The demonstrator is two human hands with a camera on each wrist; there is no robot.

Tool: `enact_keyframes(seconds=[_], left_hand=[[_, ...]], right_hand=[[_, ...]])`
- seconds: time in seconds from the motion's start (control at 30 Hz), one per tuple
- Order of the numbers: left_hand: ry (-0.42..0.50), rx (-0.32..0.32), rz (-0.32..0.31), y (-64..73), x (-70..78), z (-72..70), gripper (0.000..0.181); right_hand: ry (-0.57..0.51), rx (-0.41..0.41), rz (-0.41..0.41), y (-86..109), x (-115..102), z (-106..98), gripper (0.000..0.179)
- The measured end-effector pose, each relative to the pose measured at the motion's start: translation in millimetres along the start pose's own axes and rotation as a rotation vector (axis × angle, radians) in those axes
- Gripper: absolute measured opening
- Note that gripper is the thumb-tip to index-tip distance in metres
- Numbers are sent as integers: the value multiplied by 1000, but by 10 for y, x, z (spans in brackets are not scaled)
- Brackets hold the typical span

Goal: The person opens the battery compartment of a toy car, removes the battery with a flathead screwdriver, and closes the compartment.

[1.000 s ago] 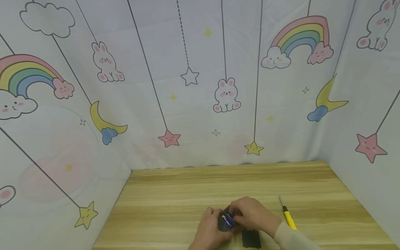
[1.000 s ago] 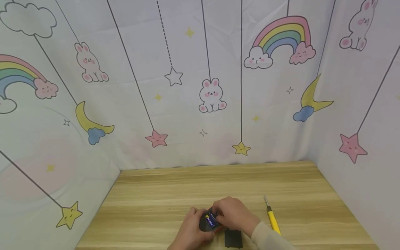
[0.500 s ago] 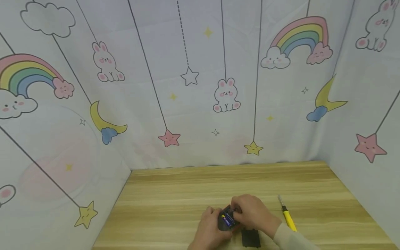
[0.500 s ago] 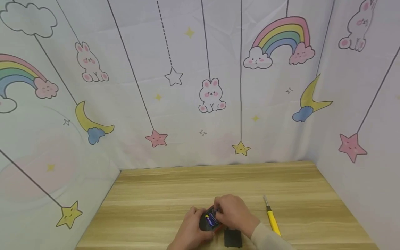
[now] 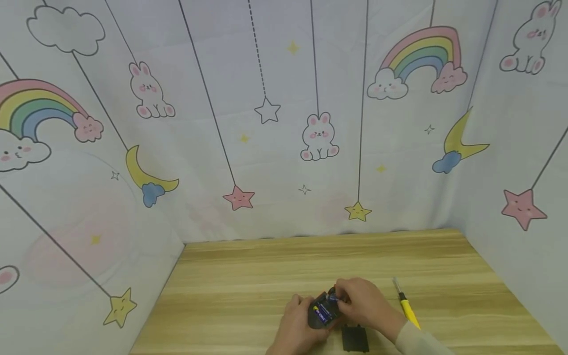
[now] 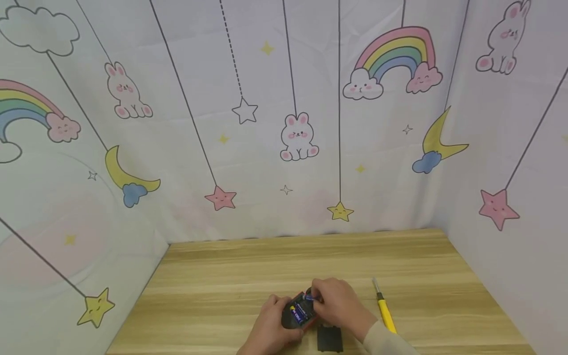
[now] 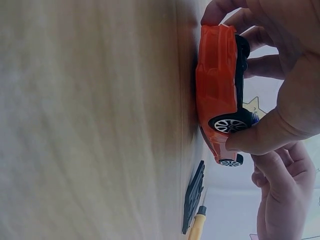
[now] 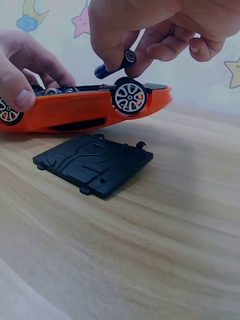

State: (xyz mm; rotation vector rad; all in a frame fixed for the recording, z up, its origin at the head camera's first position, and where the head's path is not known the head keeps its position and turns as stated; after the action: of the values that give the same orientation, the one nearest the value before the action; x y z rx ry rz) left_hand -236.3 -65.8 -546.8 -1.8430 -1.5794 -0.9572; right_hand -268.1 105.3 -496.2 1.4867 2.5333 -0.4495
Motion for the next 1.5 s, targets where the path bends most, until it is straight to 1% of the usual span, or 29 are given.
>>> enact_keyframes(seconds=[0.07,0.2,0.37,0.47,0.57,0.67,0.8,0.97,1.17,1.33,1.43,1.5], left_hand=[[-5,3,3,-4,-10,1,84],[-6,5,1,-4,-20,1,84],[-5,10,10,12,-14,-2,85],[0,9,14,14,-6,-3,85],[11,1,4,12,-6,2,85],[14,-1,-3,12,-1,2,85],[20,-5,-14,8,4,1,84],[24,-8,-26,-2,-10,9,84],[24,-21,-42,-4,-33,17,84],[27,-26,-48,-3,-26,10,84],[35,-31,-56,-6,-30,12,84],[38,-35,-61,-8,-28,10,84]], right_hand=[[6,16,24,18,27,-8,12],[31,40,66,54,110,2,18],[61,97,71,128,241,-8,16],[62,134,63,172,303,-37,18],[57,156,60,208,349,-69,17],[56,168,75,233,399,-89,16],[47,160,111,277,487,-98,14],[37,132,133,340,588,-110,12],[27,132,180,420,705,-114,14],[-11,73,248,475,808,-78,14],[-25,50,254,496,839,-51,13],[-15,58,246,509,848,-39,14]])
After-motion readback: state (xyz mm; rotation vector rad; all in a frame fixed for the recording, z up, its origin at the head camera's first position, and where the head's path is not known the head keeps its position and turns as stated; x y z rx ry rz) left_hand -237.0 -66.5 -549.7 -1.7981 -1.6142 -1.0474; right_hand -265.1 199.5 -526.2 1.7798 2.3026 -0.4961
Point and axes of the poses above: each hand's wrist, its own y-axis away from the middle knuckle, its own z-axis out of the palm, x = y × z, the point moved 6 cm from there along -y, towards the middle knuckle, and after that the axes turned 8 degrees about y, right-handed, at the moved point
